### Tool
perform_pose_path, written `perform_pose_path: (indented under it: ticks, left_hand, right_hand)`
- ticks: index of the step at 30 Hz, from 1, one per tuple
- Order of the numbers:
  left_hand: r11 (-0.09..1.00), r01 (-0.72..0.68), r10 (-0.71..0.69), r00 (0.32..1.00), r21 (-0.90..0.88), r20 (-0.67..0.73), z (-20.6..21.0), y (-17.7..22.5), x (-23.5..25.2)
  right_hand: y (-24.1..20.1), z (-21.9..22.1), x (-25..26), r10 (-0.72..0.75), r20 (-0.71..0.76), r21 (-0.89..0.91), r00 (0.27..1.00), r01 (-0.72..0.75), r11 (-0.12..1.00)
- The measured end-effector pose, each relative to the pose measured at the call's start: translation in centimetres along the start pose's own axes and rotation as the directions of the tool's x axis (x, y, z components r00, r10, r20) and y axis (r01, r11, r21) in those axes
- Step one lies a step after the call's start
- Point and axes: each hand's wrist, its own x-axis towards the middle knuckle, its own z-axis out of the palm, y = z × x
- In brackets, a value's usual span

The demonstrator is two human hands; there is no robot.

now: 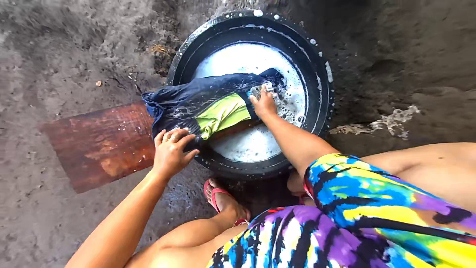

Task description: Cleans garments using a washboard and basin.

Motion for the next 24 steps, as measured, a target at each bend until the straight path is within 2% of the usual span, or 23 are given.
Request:
perform_pose_path:
  ticks: [2, 5, 8, 11, 13, 15, 19, 21, 22, 24]
  left_hand:
    - [0.991, 0.128, -0.129, 0.992, -0.039, -0.013, -0.3, 1.2, 1.7]
    - [0.963, 0.233, -0.236, 0.972, -0.135, -0.006, -0.6, 2.0, 3.3]
    - [0.864, 0.311, -0.315, 0.947, -0.396, 0.058, -1.9, 2.1, 4.2]
    - [0.641, 0.468, -0.532, 0.842, -0.608, 0.087, -3.1, 1.2, 5.1]
    - [0.595, 0.581, -0.655, 0.751, -0.555, 0.084, -4.0, 0.3, 5.6]
    - [0.601, 0.649, -0.703, 0.707, -0.466, 0.078, -4.6, -0.3, 5.9]
    - [0.66, 0.617, -0.682, 0.731, -0.429, 0.003, -4.4, -0.1, 6.5]
    - [0.728, 0.551, -0.614, 0.789, -0.407, -0.031, -4.4, 0.4, 6.2]
    - [0.803, 0.475, -0.526, 0.849, -0.361, -0.053, -4.4, 0.7, 5.8]
    - [0.954, 0.212, -0.243, 0.961, -0.212, -0.134, -3.2, 1.0, 4.9]
  right_hand:
    - [0.0, 0.0, 0.3, 0.049, -0.012, -0.005, 0.999, -0.049, 0.999]
    - [-0.3, 0.3, 0.0, 0.076, -0.013, -0.03, 0.997, -0.077, 0.997]
    - [-0.3, 0.4, 0.2, 0.073, -0.005, -0.038, 0.997, -0.073, 0.997]
    - [-0.1, 0.5, 0.3, 0.081, -0.007, -0.04, 0.997, -0.081, 0.996]
    - [-0.1, 0.6, 0.3, 0.078, -0.008, -0.039, 0.997, -0.078, 0.996]
    - [-0.1, 0.7, 0.3, 0.068, -0.008, -0.041, 0.998, -0.068, 0.997]
    - [0.1, 0.8, 0.2, 0.061, -0.025, -0.039, 0.998, -0.062, 0.997]
    - [-0.1, 0.7, 0.1, 0.059, -0.022, -0.034, 0.998, -0.06, 0.998]
    - [-0.2, 0.6, 0.0, 0.054, -0.019, -0.029, 0.998, -0.054, 0.998]
    - [-0.1, 0.6, 0.1, 0.057, -0.012, -0.034, 0.998, -0.057, 0.998]
